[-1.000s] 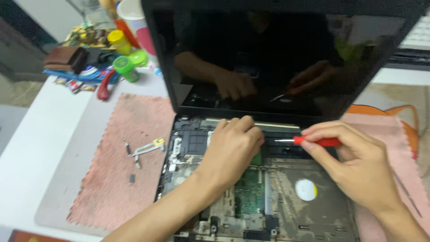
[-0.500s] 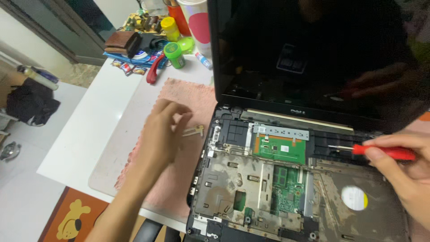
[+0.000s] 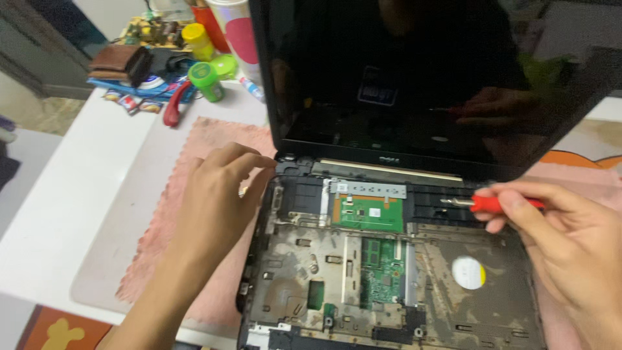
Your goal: The person uses a red screwdriver to remove screws from the internal frame of a disassembled laptop. They then detach a ribbon cable and lift out a small circuit board component from the laptop chassis.
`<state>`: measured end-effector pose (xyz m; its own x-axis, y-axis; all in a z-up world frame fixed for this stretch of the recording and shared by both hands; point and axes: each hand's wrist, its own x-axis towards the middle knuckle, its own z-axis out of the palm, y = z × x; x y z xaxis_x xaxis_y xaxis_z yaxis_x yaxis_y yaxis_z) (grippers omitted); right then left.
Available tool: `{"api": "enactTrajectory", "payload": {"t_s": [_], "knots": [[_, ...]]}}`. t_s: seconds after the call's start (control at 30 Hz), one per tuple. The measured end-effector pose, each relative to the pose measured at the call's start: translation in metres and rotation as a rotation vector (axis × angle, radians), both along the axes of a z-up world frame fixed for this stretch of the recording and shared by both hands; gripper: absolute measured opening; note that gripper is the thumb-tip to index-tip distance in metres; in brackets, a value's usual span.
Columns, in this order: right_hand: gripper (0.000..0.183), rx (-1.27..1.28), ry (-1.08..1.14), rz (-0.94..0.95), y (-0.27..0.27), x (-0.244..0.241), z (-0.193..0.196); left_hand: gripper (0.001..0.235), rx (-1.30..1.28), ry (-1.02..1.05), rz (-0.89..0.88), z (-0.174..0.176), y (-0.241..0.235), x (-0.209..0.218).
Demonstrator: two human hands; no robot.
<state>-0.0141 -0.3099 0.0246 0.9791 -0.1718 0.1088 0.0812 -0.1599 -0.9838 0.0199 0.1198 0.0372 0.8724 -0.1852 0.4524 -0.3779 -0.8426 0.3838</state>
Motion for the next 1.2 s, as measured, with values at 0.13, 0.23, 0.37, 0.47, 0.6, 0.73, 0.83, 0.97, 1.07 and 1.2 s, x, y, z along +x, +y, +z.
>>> {"api": "enactTrajectory", "payload": {"t_s": [0.13,0.23,0.37,0.47,0.6,0.73,0.83,0.97,1.07,1.2], "knots": [[0.026,0.166,0.061,0.035,-0.006,0.008,-0.001,0.008,-0.051,-0.008,-0.190,0.006,-0.045,0.006],[0.033,0.253,0.114,0.036,-0.009,0.013,-0.008,0.016,0.067,-0.015,-0.300,-0.005,-0.067,0.012],[0.039,0.274,0.150,0.014,0.000,0.012,-0.002,0.024,0.224,0.124,-0.302,-0.007,-0.083,0.016],[0.044,0.269,0.164,0.001,0.003,0.012,-0.004,0.028,0.270,0.184,-0.316,0.002,-0.079,0.014],[0.047,0.309,0.166,0.017,0.001,0.010,-0.015,0.011,0.248,0.080,-0.298,-0.002,-0.070,0.014],[0.048,0.326,0.154,0.050,-0.003,0.008,-0.023,0.009,0.096,0.128,-0.426,0.001,-0.073,0.007],[0.045,0.324,0.157,0.062,-0.002,0.006,-0.024,0.005,0.080,0.143,-0.430,-0.003,-0.075,0.007],[0.042,0.349,0.164,0.076,0.001,0.002,-0.023,0.013,0.124,0.148,-0.413,-0.004,-0.078,0.008],[0.042,0.375,0.146,0.104,-0.001,0.000,-0.024,0.013,0.177,0.127,-0.422,-0.014,-0.078,0.012],[0.037,0.378,0.114,0.112,-0.016,-0.002,-0.034,0.013,0.182,0.127,-0.426,-0.010,-0.078,0.007]]}}
